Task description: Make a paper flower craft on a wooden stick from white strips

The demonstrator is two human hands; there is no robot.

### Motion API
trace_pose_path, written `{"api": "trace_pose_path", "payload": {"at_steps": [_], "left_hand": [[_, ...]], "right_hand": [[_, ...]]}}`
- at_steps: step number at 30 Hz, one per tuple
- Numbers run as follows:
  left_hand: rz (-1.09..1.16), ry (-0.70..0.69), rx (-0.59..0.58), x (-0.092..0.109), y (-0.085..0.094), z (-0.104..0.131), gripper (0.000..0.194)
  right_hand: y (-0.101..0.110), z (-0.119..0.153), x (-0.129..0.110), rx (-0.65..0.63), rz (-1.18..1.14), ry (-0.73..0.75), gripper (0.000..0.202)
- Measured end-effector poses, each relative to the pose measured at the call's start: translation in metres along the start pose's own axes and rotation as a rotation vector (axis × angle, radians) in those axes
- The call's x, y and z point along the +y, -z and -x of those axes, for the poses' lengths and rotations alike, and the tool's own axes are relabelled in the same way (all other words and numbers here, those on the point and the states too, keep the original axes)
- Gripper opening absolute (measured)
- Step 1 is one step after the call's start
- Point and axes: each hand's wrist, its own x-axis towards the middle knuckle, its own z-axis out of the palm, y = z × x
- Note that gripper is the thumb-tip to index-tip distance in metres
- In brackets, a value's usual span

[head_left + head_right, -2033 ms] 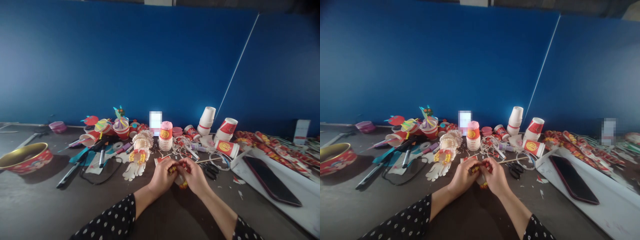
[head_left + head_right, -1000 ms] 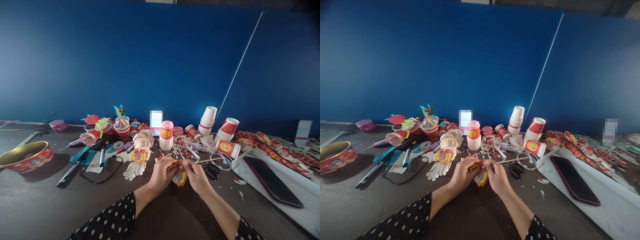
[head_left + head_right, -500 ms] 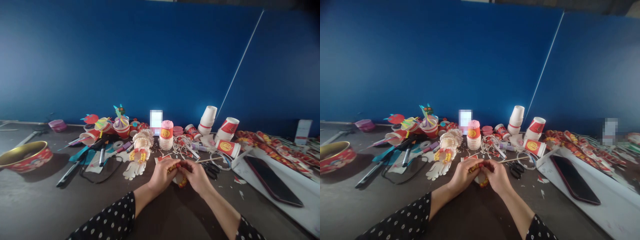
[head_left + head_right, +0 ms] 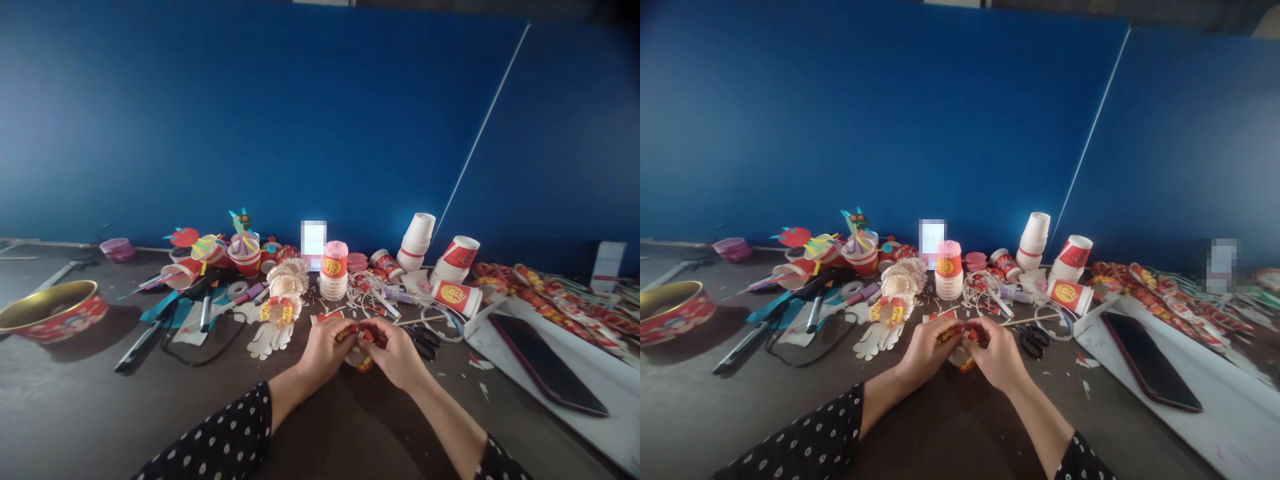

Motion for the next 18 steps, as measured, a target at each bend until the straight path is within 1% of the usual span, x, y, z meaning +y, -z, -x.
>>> {"api": "trace_pose_path", "payload": {"at_steps": [3,7,9,12,16,18], "left_hand": [[-0.005,-0.006,-0.005,-0.002,-0.001,0.0,0.011],[0.013,-0.012,-0.031,-0.006,-0.004,0.001,0.012],[0.021,-0.006,-0.034,-0.007,-0.004,0.001,0.011],[0.015,-0.007,-0.032,-0.009,-0.005,0.0,0.011],[0.003,-0.016,0.006,-0.011,-0.005,0.001,0.013],[0.004,-0.018,0.013,-0.01,-0.005,0.001,0.014]], "right_hand": [[-0.001,0.002,-0.004,0.033,0.169,0.019,0.018],[0.001,0.004,-0.012,0.07,0.272,0.046,0.016],[0.001,0.004,-0.012,0.067,0.279,0.064,0.016],[0.0,0.004,-0.007,0.056,0.25,0.073,0.016],[-0.003,0.003,0.003,0.074,0.131,0.042,0.03],[-0.003,0.003,0.004,0.069,0.122,0.036,0.035]]}}
